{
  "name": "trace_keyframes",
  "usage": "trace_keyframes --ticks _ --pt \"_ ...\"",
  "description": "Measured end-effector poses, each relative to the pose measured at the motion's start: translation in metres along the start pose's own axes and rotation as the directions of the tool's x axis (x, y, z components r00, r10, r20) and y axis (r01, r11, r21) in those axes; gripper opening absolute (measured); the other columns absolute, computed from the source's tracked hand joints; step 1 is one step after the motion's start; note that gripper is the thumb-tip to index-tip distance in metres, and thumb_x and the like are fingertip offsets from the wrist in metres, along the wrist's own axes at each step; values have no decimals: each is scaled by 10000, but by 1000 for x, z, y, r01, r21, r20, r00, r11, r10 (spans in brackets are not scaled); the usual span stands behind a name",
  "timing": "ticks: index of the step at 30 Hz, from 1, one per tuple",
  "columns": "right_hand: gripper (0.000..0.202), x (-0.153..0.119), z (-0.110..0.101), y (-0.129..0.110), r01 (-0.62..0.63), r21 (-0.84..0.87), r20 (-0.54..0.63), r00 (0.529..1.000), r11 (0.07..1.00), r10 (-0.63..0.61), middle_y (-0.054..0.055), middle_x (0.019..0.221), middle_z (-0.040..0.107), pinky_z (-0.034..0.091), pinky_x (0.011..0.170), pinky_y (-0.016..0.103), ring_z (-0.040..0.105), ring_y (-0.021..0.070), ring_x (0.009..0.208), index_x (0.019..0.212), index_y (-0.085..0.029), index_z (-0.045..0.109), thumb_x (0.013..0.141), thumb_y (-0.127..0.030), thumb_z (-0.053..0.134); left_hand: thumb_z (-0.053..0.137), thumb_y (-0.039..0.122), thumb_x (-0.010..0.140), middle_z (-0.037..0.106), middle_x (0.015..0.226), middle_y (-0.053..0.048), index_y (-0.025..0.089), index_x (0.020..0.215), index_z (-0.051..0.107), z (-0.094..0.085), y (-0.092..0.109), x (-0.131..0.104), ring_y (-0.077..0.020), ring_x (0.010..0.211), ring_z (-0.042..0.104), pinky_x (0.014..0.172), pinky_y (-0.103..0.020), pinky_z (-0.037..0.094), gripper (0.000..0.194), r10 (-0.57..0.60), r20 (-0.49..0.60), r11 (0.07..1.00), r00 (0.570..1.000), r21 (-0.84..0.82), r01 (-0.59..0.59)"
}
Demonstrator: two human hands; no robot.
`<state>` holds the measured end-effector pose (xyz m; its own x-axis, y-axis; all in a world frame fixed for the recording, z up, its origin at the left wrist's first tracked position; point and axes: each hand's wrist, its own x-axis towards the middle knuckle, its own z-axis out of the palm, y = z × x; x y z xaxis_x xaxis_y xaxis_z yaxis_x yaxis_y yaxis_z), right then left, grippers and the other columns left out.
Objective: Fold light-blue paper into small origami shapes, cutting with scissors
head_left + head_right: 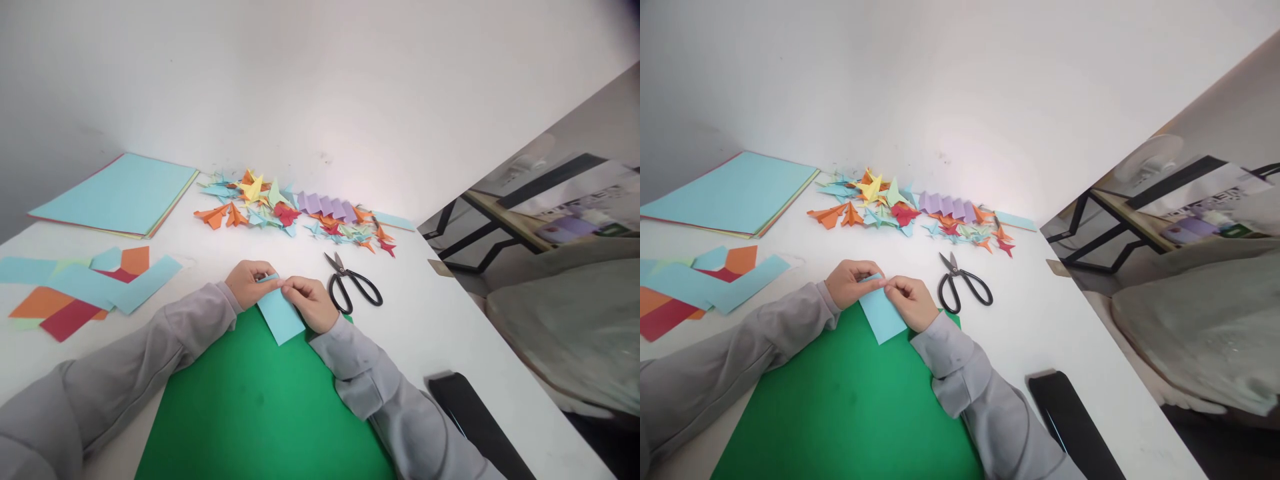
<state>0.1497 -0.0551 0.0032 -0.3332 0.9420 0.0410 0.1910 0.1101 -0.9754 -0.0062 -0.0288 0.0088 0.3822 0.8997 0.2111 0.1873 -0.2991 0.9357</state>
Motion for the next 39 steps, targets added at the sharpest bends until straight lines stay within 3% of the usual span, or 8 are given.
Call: trace_keyframes --ticks 8,13,19,22,26,30,34,39 --pt "180 2 -2 -1 -4 -12 -72 997 1000 3 -64 431 356 239 400 197 303 51 412 535 -144 541 656 -276 526 613 342 598 519 454 14 109 579 604 -3 -4 2 -72 424 415 398 -197 312 234 -181 -77 979 980 -109 172" --pt "184 1 -3 6 -98 134 -75 991 986 109 -59 345 444 284 316 188 383 68 297 548 -152 561 661 -293 525 664 347 516 501 426 27 113 541 578 -9 0 6 -76 389 429 378 -203 329 250 -322 -183 925 929 -268 268" --pt "163 0 -4 12 -54 306 -148 984 950 103 -36 351 521 253 252 167 406 68 248 492 -151 555 631 -235 537 703 345 474 497 422 34 112 502 564 -15 -9 10 -63 392 419 388 -195 323 273 -345 -309 910 886 -340 236" --pt "161 -1 -6 12 -28 369 -171 980 929 98 -25 345 525 207 236 167 379 63 228 461 -147 552 608 -206 522 707 346 478 507 431 33 114 511 575 -17 -16 12 -63 398 428 390 -192 323 269 -345 -312 904 885 -364 225" --pt "176 -2 -7 11 17 422 -191 979 907 70 -22 320 483 161 244 175 328 55 223 435 -144 542 593 -192 481 715 348 461 466 395 52 129 483 534 -22 -17 14 -56 362 402 360 -186 296 285 -388 -400 880 831 -428 205" --pt "196 0 -5 7 12 418 -250 963 908 102 -18 430 530 261 312 190 413 73 324 554 -154 573 668 -307 527 711 352 476 512 414 32 124 525 572 -18 -7 9 -75 372 437 361 -196 323 271 -378 -225 875 898 -404 267" --pt "204 1 -3 4 -57 219 -145 985 974 90 -44 472 488 267 392 191 383 60 414 634 -150 596 659 -351 614 692 321 517 524 441 26 111 557 606 -5 4 1 -70 402 435 386 -195 333 230 -258 -78 918 963 -331 219" --pt "187 2 -3 7 -15 135 -183 982 991 40 -43 477 488 281 433 207 367 66 444 607 -153 597 623 -329 657 656 275 565 574 519 -3 109 608 623 0 1 -1 -94 487 492 461 -212 380 175 -190 -16 951 982 -250 180"
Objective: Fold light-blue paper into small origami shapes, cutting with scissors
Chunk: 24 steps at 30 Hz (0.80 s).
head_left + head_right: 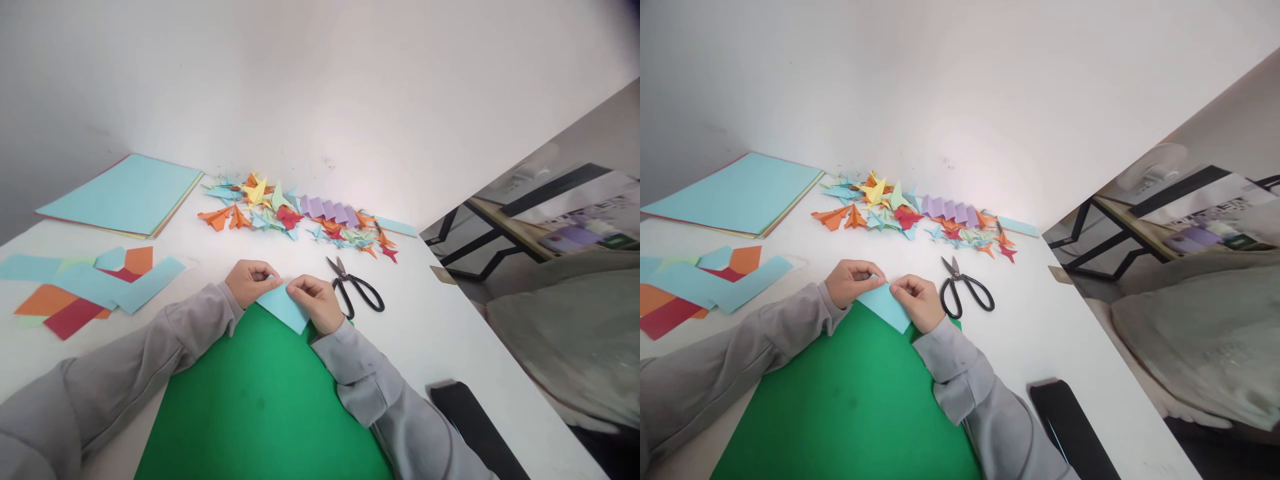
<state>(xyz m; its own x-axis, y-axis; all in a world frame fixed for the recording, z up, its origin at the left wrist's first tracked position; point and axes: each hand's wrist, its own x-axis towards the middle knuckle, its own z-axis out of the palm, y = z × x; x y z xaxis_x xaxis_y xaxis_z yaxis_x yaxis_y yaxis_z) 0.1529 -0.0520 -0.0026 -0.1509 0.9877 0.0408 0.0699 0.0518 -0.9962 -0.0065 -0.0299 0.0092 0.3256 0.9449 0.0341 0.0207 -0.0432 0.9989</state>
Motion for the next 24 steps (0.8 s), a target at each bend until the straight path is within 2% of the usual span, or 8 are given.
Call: trace_keyframes --ticks 3,6,9,13,18,21,24 --pt "178 0 0 1 22 -22 -32 999 1000 -23 -20 501 539 313 446 221 402 82 462 619 -158 625 611 -331 666 639 258 573 596 546 -19 118 633 645 -2 -3 1 -114 521 514 460 -215 382 153 27 44 994 999 105 -32" --pt "186 0 -1 0 25 -54 -15 1000 998 -25 -11 481 544 306 428 225 398 86 447 610 -156 641 602 -339 670 629 230 569 609 554 -24 127 625 659 -2 -3 1 -123 542 523 464 -212 384 122 76 69 980 995 176 -87" --pt "189 0 -2 -3 18 -90 49 999 996 -13 -9 478 541 287 423 222 389 82 444 593 -147 645 594 -333 676 607 204 567 599 536 -20 122 578 648 -1 -2 0 -112 517 507 464 -209 376 92 79 133 982 988 160 -100" --pt "185 0 -4 -4 -3 -90 146 989 996 16 -27 456 502 255 420 218 353 67 431 586 -138 640 585 -316 687 584 182 552 578 514 -8 116 529 633 -3 -5 3 -96 488 476 474 -213 361 86 35 207 990 978 124 -62" --pt "178 1 -6 -5 -41 -59 142 989 997 49 -33 439 502 256 412 213 353 61 411 551 -137 628 562 -300 700 583 164 536 590 504 0 122 539 660 -9 -10 9 -102 523 485 516 -218 368 88 18 243 992 970 116 -48" --pt "159 2 -8 -6 -55 -46 110 992 997 59 -33 430 516 277 412 213 372 64 406 525 -144 627 539 -281 706 583 170 522 565 458 13 123 530 653 -9 -10 8 -88 457 463 457 -210 354 85 -25 221 996 975 84 6" --pt "132 4 -11 -6 -78 -7 67 995 997 78 -32 424 527 280 410 211 387 65 404 498 -148 626 517 -252 704 581 173 503 532 388 21 117 513 632 -8 -5 6 -90 371 467 393 -209 359 77 -135 189 990 973 -13 140"
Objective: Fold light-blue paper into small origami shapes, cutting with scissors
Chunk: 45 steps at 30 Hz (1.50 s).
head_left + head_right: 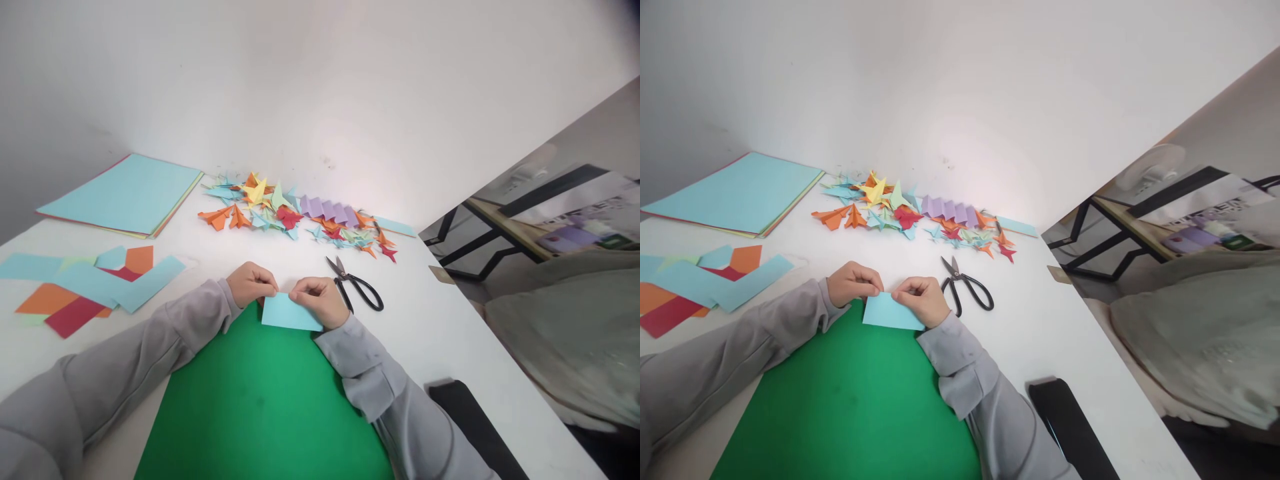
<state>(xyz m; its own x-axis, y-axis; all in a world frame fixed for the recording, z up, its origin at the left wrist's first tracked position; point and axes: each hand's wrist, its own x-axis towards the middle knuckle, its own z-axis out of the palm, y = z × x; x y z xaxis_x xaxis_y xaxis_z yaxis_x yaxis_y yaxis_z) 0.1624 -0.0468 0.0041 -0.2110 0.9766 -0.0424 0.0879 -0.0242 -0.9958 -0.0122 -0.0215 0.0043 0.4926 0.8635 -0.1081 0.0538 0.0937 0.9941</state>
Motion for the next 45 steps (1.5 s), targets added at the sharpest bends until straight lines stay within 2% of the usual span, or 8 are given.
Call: trace_keyframes --ticks 8,14,18,21,28,33,38,45 --pt "112 2 -3 1 -58 134 -78 995 989 68 -36 396 524 251 376 199 385 60 369 462 -150 617 472 -220 704 609 127 473 584 397 -26 102 492 598 1 15 -6 -141 353 544 397 -264 472 34 -138 19 969 990 -206 139" --pt "152 3 -5 3 -69 284 -143 983 956 114 -44 399 513 246 363 187 375 52 354 452 -154 593 455 -246 714 626 202 478 560 426 -14 111 447 543 -6 16 -5 -136 394 537 417 -293 486 127 -78 -114 957 990 -287 42" --pt "154 2 0 5 -41 195 -104 993 980 62 -26 459 554 307 393 200 426 73 411 536 -159 635 508 -279 727 662 282 543 543 467 20 119 657 620 -1 12 -6 -79 419 475 407 -202 393 204 -15 -88 996 996 -85 7" --pt "151 1 4 5 19 89 -57 998 996 -14 -15 501 576 338 419 208 447 83 452 576 -162 656 545 -297 717 655 302 572 477 428 35 111 596 631 2 5 -5 -58 421 384 401 -189 304 194 139 -18 980 990 144 -135" --pt "99 2 3 7 49 35 -29 998 998 -48 -18 494 585 354 424 210 456 81 442 577 -162 664 558 -254 694 659 276 546 542 502 8 121 523 637 0 6 -4 -94 499 441 478 -226 329 158 147 -98 982 984 133 -134" --pt "116 3 2 10 -19 221 -116 992 975 45 -50 345 497 256 296 182 383 59 283 498 -158 601 546 -234 674 671 230 478 461 391 42 133 455 607 -2 13 -5 -71 422 384 429 -214 276 118 24 -297 998 955 -49 -41" --pt "101 3 0 4 -2 456 -199 975 890 104 -50 318 477 198 263 173 338 49 238 458 -160 556 521 -187 630 681 248 469 450 378 48 143 473 619 -6 8 -2 -66 394 366 401 -215 253 122 8 -376 994 927 -102 -50" --pt "142 5 -1 3 58 562 -210 975 825 75 -34 528 563 358 402 192 481 72 442 633 -174 614 569 -290 665 668 297 525 494 418 36 132 528 636 -5 6 -3 -70 423 389 415 -210 286 168 128 -388 989 913 -15 -145"
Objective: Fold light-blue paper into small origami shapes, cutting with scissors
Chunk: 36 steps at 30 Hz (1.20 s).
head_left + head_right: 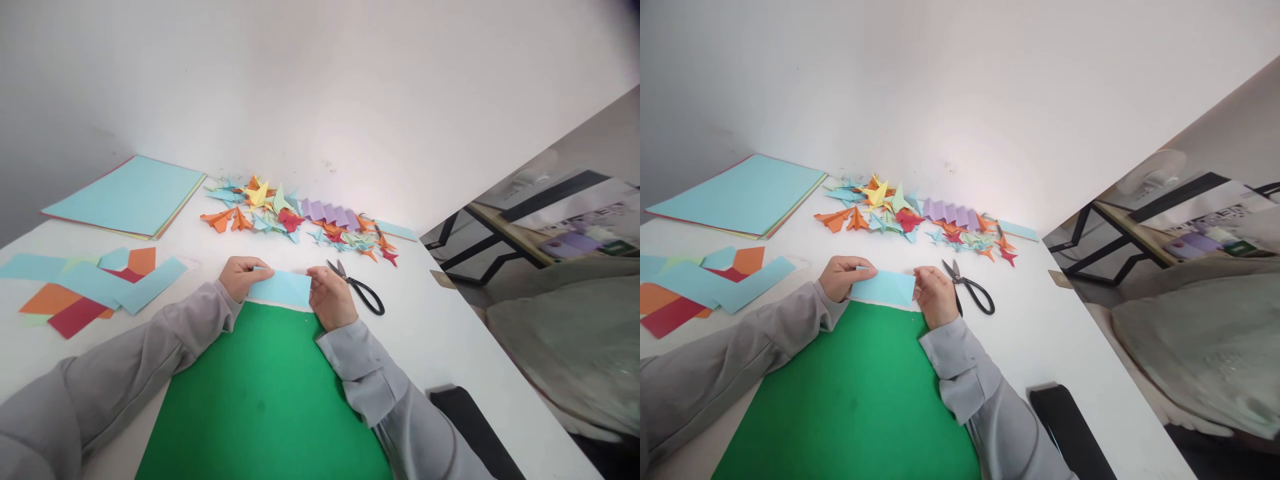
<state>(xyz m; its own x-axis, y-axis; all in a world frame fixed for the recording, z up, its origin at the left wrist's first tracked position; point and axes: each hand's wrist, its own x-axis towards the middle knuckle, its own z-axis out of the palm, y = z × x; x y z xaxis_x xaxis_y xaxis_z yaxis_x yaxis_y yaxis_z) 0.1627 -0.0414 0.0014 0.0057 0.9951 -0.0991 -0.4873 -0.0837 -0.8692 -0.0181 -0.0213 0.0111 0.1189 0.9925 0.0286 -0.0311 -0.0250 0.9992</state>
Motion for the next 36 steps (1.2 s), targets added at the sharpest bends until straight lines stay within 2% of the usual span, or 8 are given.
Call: trace_keyframes --ticks 2,6,10,16,23,28,32,36 --pt "196 -1 -1 5 45 -123 40 998 991 -40 -42 540 558 373 434 202 478 76 465 707 -184 627 565 -300 697 658 301 546 537 457 17 121 550 643 1 1 -2 -83 456 430 438 -213 324 181 37 34 998 999 41 -39" --pt "170 -5 -1 10 88 -418 88 995 904 -56 -73 411 454 228 336 189 336 46 346 624 -173 615 557 -285 725 651 240 565 641 625 -37 113 659 673 4 2 -5 -135 600 549 554 -240 426 160 112 177 984 978 115 -133" --pt "156 -8 0 7 170 -510 170 981 843 -95 -61 431 474 256 353 193 349 49 372 606 -167 632 566 -289 723 635 229 591 632 612 -47 103 598 652 7 1 -8 -127 587 551 571 -243 438 128 133 230 973 964 154 -171" --pt "213 -7 0 9 37 -409 -10 999 912 -45 -48 488 530 369 349 204 442 79 409 606 -167 632 528 -331 743 651 253 587 532 455 14 100 528 607 10 0 -7 -54 415 419 393 -180 305 170 74 187 986 980 132 -100" --pt "228 0 1 10 118 -220 -200 966 968 -163 -59 441 518 317 352 184 416 54 389 537 -151 600 486 -297 768 662 289 592 492 383 34 107 515 562 8 2 -8 -58 358 441 351 -169 343 222 -7 187 997 982 80 -8" --pt "230 -1 4 8 109 -211 -237 958 971 -159 -65 395 493 274 315 190 375 50 338 572 -145 620 511 -324 751 659 326 609 442 325 52 133 440 452 9 3 -9 -68 321 460 332 -167 355 329 -37 193 998 981 55 26" --pt "246 0 3 4 90 -180 -267 954 980 -136 -56 395 502 237 288 186 372 50 327 576 -137 612 490 -310 764 629 332 651 384 277 60 151 387 360 7 2 -8 -59 289 443 315 -150 307 419 23 188 994 982 101 -43" --pt "260 1 -2 -1 84 -70 -223 970 994 -98 -105 289 355 115 244 170 218 15 243 541 -157 552 525 -325 750 607 348 672 345 272 66 151 378 353 1 -2 -4 -74 280 462 309 -158 317 435 45 105 997 993 51 -51"
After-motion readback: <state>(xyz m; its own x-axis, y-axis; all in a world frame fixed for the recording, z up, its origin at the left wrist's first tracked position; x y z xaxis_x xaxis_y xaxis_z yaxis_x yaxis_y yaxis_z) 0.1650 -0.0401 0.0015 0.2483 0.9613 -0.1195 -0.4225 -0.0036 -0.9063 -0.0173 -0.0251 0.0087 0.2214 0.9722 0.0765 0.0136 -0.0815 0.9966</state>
